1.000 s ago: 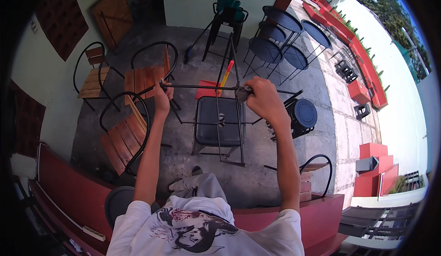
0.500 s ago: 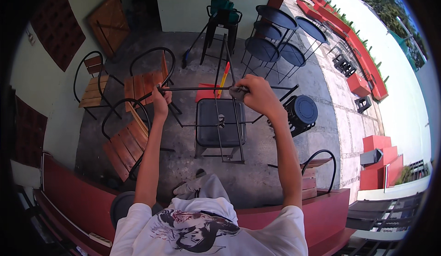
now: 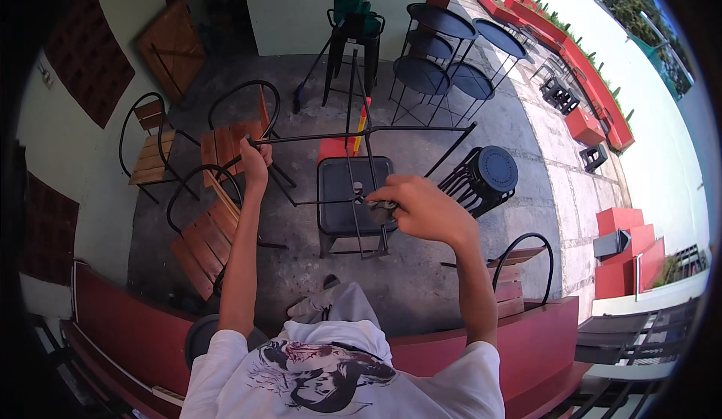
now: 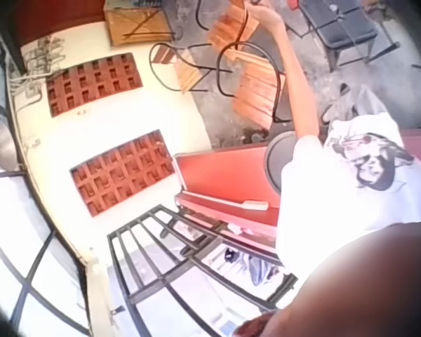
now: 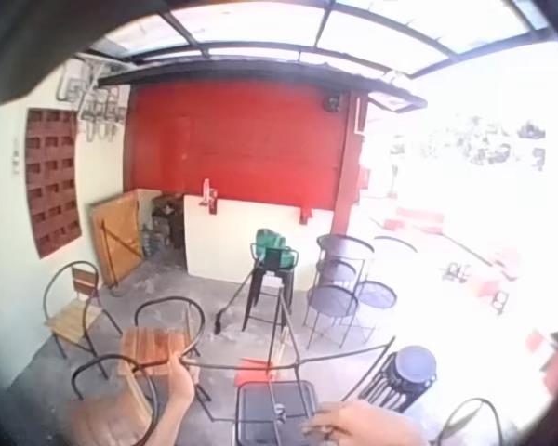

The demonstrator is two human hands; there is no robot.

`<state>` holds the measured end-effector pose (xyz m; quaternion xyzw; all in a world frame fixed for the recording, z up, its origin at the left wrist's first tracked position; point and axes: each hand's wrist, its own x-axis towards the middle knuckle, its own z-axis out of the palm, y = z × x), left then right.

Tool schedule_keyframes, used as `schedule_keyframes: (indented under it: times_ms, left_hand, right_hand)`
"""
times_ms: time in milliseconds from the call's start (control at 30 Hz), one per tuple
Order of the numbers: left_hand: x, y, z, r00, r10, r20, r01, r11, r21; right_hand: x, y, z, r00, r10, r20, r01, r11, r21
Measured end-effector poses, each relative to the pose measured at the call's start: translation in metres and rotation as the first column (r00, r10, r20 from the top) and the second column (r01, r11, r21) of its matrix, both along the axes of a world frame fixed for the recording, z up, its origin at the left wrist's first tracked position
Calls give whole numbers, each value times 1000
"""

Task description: Inspecting and repairing a metal chair frame in an outdoor seating area.

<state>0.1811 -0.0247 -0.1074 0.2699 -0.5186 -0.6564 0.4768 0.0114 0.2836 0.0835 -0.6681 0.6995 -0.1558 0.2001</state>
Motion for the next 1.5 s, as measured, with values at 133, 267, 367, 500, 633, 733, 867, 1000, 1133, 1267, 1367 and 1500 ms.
schedule_keyframes:
  times_ms: [133, 267, 367, 500, 633, 733, 867, 1000, 1133, 1267, 1367, 1500]
  left_hand:
    - [3, -3, 0, 998, -66, 2, 66, 997, -31]
    - [-5, 0, 1, 998, -42, -40, 44, 999, 31]
    - [-6, 1, 6, 998, -36, -48, 38, 998, 47]
    - [-1, 8, 11, 1000, -26, 15, 27, 999, -35]
    - [-2, 6, 7, 1000, -11, -7, 11, 999, -31]
    - [-1, 5, 7, 999, -35, 34, 37, 997, -70]
    - [-3, 8, 12, 997, -67, 39, 67, 998, -5]
    - [3, 3, 5, 999, -47, 17, 48, 997, -53]
    - [-3, 12, 11, 995, 86, 45, -85, 996, -39]
    - [0, 16, 13, 984, 172, 44, -171, 985, -26]
    - [5, 13, 10, 985, 163, 55, -162, 986, -32]
    - [-1, 20, 17, 981, 161, 109, -156, 986, -54]
  right_hand:
    - [-22, 4, 9, 977, 159, 142, -170, 983, 64]
    - [-18, -36, -23, 973, -157, 171, 215, 886, -410]
    - [-13, -41, -38, 976, -213, 50, 213, 869, -446]
    - [11, -23, -27, 967, -251, 27, 247, 915, -319]
    - [9, -42, -24, 906, -420, 57, 402, 808, -430]
    - [0, -58, -41, 951, -309, -9, 283, 880, -381]
    - [11, -54, -37, 931, -364, -39, 335, 890, -309]
    - [18, -57, -47, 908, -417, -46, 386, 873, -298]
    - [31, -23, -57, 906, -412, 97, 417, 830, -369]
    - [54, 22, -50, 895, -394, 206, 438, 863, -251]
    - [61, 48, -46, 861, -314, 401, 414, 890, -192]
    - [53, 73, -54, 727, -325, 605, 422, 906, -20]
